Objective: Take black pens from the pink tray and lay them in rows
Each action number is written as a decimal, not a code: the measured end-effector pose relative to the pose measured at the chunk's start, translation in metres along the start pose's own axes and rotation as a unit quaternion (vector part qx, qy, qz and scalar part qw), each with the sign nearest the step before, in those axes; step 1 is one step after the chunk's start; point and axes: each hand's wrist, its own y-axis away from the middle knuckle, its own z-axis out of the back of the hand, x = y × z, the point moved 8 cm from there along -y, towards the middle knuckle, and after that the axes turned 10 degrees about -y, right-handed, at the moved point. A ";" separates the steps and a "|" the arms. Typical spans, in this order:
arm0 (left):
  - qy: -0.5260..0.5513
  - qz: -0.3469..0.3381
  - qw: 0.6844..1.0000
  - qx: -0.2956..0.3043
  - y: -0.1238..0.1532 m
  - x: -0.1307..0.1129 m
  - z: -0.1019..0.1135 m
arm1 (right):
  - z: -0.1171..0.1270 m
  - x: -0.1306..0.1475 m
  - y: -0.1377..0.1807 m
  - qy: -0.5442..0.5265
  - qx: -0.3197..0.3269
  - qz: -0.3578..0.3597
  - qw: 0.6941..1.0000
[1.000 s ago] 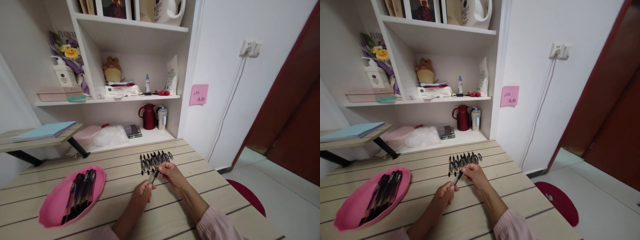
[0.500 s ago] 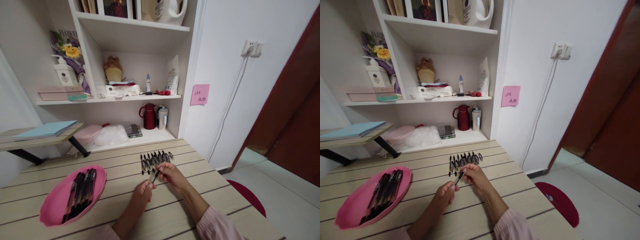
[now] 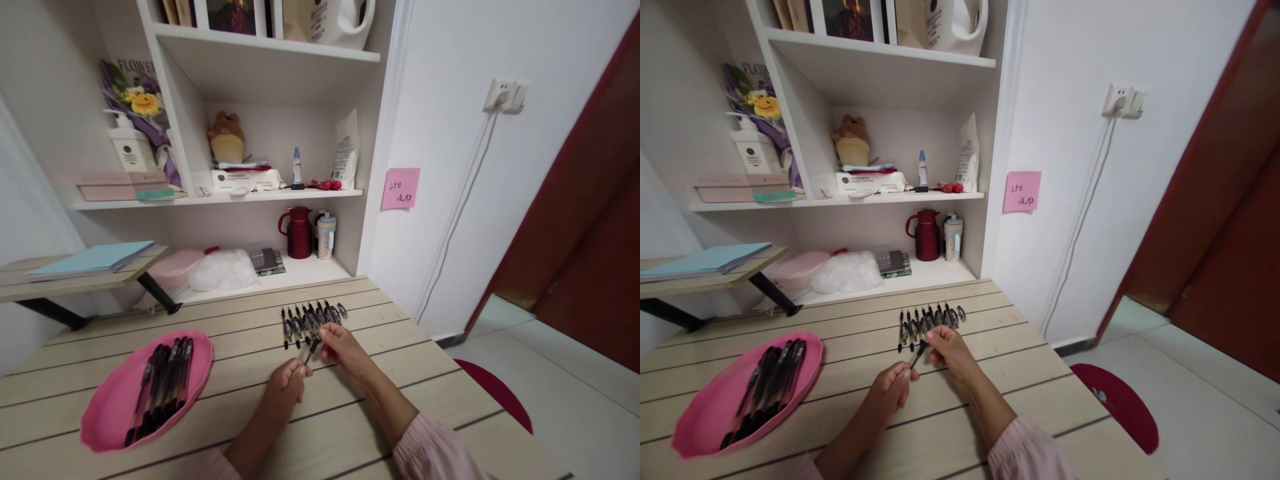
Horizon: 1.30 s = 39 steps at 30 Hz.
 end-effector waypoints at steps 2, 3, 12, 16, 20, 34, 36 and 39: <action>-0.002 0.001 1.000 -0.002 0.000 0.001 0.000 | -0.004 0.001 0.002 -0.023 0.019 0.001 1.000; -0.001 0.002 1.000 -0.004 -0.001 0.001 0.000 | -0.005 0.002 0.003 -0.027 0.024 0.001 0.999; -0.017 -0.004 1.000 0.000 -0.002 0.001 0.000 | 0.000 0.001 0.001 -0.001 -0.001 0.018 1.000; -0.019 -0.006 1.000 0.002 -0.002 0.002 -0.001 | -0.002 -0.002 0.001 0.024 0.020 0.017 0.999; -0.016 0.001 1.000 0.006 -0.002 0.003 -0.001 | 0.004 0.007 -0.006 0.102 0.027 0.040 0.994; 0.036 0.019 0.999 0.004 -0.003 0.008 0.001 | 0.090 0.071 -0.069 0.517 -0.264 0.086 0.810; 0.036 0.017 0.999 0.010 -0.003 0.009 0.001 | 0.094 0.069 -0.067 0.512 -0.268 0.079 0.812; 0.037 0.017 0.999 0.007 -0.004 0.009 0.002 | 0.099 0.070 -0.057 0.493 -0.267 0.071 0.825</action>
